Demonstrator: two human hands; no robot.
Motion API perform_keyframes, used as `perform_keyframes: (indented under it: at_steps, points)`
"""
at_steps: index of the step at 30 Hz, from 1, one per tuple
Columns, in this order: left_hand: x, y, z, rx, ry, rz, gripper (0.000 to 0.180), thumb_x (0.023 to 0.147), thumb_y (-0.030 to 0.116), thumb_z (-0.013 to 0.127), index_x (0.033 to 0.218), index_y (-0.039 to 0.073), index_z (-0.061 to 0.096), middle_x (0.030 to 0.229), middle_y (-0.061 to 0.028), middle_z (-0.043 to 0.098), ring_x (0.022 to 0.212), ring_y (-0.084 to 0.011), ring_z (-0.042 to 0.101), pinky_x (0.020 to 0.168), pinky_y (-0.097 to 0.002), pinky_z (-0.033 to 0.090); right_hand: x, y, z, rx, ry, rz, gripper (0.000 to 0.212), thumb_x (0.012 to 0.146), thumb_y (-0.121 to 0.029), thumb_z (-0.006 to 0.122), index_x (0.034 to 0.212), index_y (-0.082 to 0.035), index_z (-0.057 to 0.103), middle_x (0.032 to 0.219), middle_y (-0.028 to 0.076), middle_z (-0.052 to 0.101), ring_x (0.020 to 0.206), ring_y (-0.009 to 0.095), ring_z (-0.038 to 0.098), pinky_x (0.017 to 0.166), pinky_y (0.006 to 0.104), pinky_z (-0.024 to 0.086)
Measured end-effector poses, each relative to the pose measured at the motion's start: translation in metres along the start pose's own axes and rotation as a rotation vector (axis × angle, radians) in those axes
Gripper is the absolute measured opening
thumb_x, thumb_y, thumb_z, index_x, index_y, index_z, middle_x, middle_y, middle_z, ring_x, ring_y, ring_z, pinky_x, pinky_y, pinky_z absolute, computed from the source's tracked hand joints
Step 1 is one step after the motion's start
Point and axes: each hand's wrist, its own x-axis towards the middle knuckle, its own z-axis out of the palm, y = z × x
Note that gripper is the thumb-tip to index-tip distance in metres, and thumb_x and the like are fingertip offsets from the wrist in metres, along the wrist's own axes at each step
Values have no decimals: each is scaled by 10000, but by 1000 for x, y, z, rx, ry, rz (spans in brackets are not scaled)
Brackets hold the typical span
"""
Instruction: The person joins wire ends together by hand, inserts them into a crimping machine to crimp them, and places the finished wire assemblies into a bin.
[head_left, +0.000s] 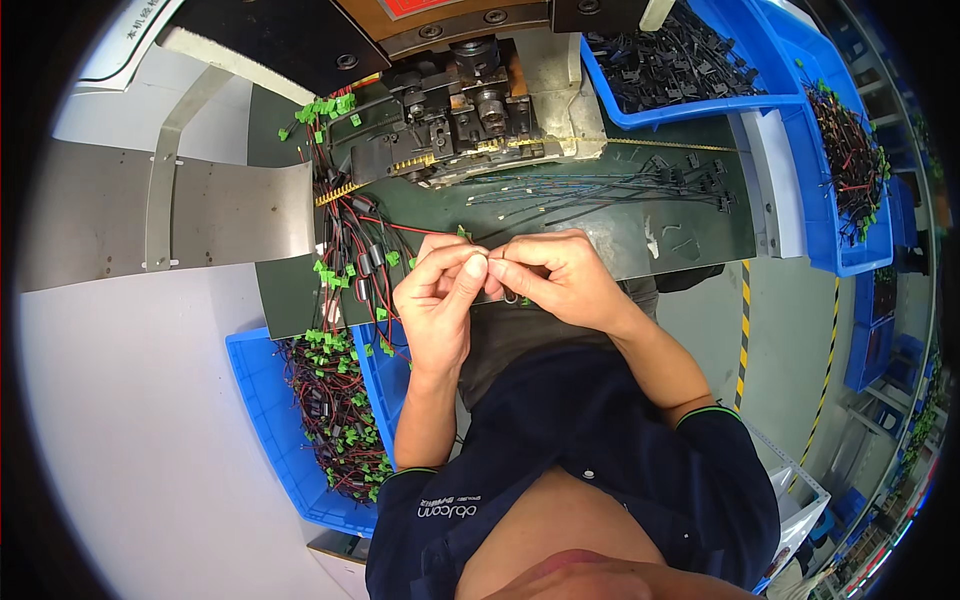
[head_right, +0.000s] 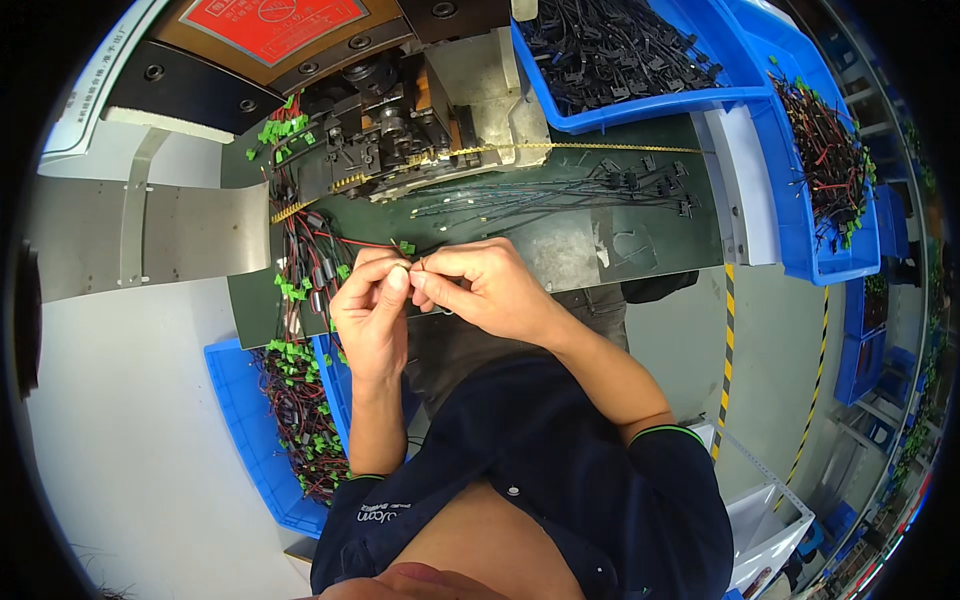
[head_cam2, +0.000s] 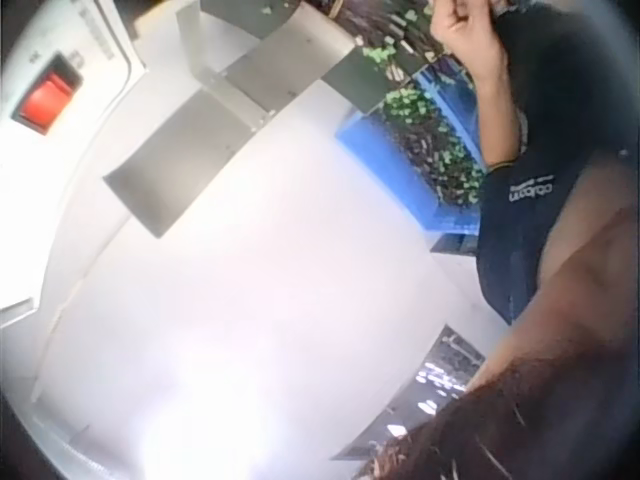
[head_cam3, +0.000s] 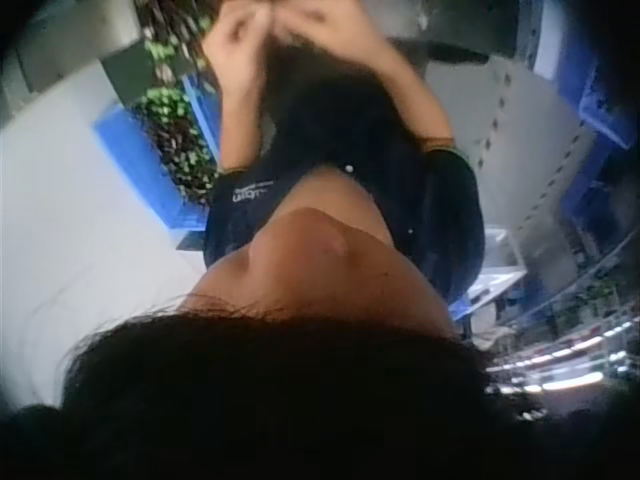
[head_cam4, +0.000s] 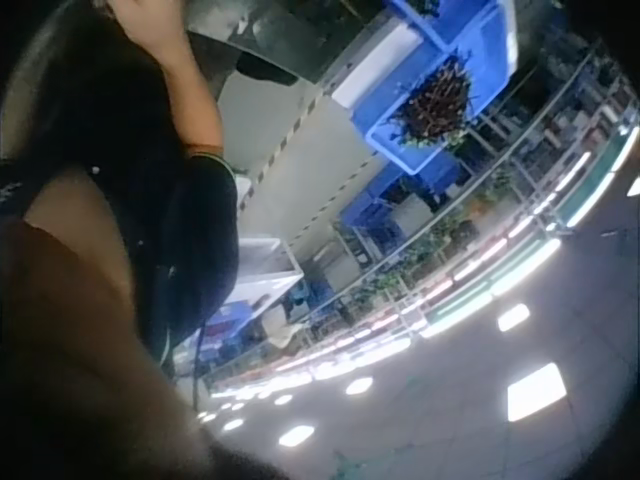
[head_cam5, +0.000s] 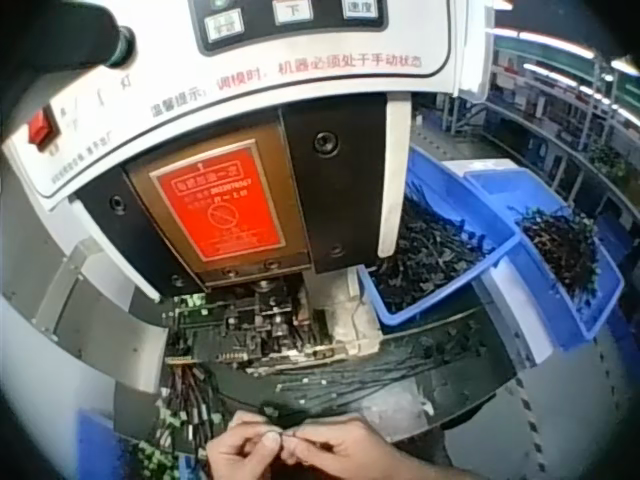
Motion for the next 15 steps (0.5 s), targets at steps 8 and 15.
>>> perform_keyframes:
  at_steps: [8,15]
  points:
    - [1,7,-3,135,-77,13,155,909,-63,630,1056,-70,678,1018,-114,573,767,-159,626,630,-257,541,-3,1,1,124,47,69,167,948,-82,624,853,34,696,732,69,705,643,111,671,566,254,506]
    - [0,1,-10,254,-65,37,160,894,-53,660,1050,-54,696,1009,-89,593,779,-97,602,652,-194,489,-5,2,2,84,43,81,163,946,-85,629,856,32,700,733,68,703,632,106,667,555,248,502]
